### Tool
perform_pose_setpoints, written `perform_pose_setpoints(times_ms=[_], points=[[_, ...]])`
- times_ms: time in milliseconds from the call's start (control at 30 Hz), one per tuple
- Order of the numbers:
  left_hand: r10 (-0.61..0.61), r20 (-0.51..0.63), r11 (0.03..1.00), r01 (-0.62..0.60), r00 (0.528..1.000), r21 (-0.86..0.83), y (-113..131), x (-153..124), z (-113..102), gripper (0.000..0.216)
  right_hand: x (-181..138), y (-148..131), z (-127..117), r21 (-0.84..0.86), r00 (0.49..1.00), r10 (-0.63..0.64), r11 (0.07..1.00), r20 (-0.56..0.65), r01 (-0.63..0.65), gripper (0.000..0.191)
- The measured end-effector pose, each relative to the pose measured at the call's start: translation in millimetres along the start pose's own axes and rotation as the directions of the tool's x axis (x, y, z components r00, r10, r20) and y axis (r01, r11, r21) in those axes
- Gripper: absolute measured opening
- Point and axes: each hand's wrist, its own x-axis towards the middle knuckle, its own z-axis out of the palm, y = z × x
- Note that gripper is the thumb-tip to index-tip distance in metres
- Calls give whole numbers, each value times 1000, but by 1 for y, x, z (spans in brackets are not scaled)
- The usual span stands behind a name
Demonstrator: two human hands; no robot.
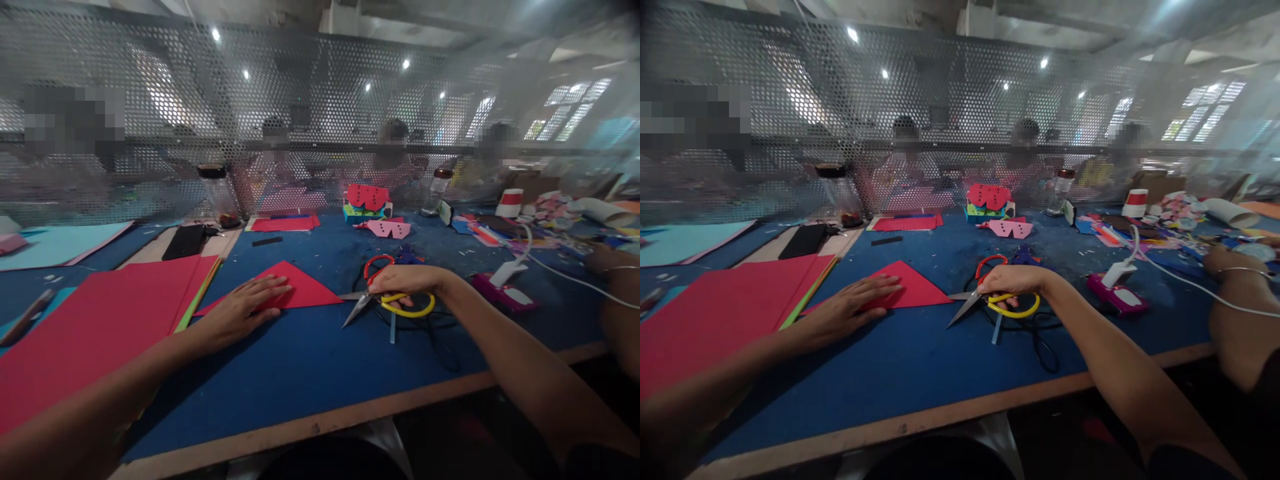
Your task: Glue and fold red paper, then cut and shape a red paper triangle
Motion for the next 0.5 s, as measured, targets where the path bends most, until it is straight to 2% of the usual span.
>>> perform_pose_setpoints(times_ms=[233,500], points=[[-15,-20,997,16,1000,74,-11,9,4,47,-2,-1,0,-6,1000,4,1000,-19,-4,47],[59,-18,990,-56,998,128,-4,16,-3,45,-7,-2,0,3,997,47,999,-55,-47,49]])
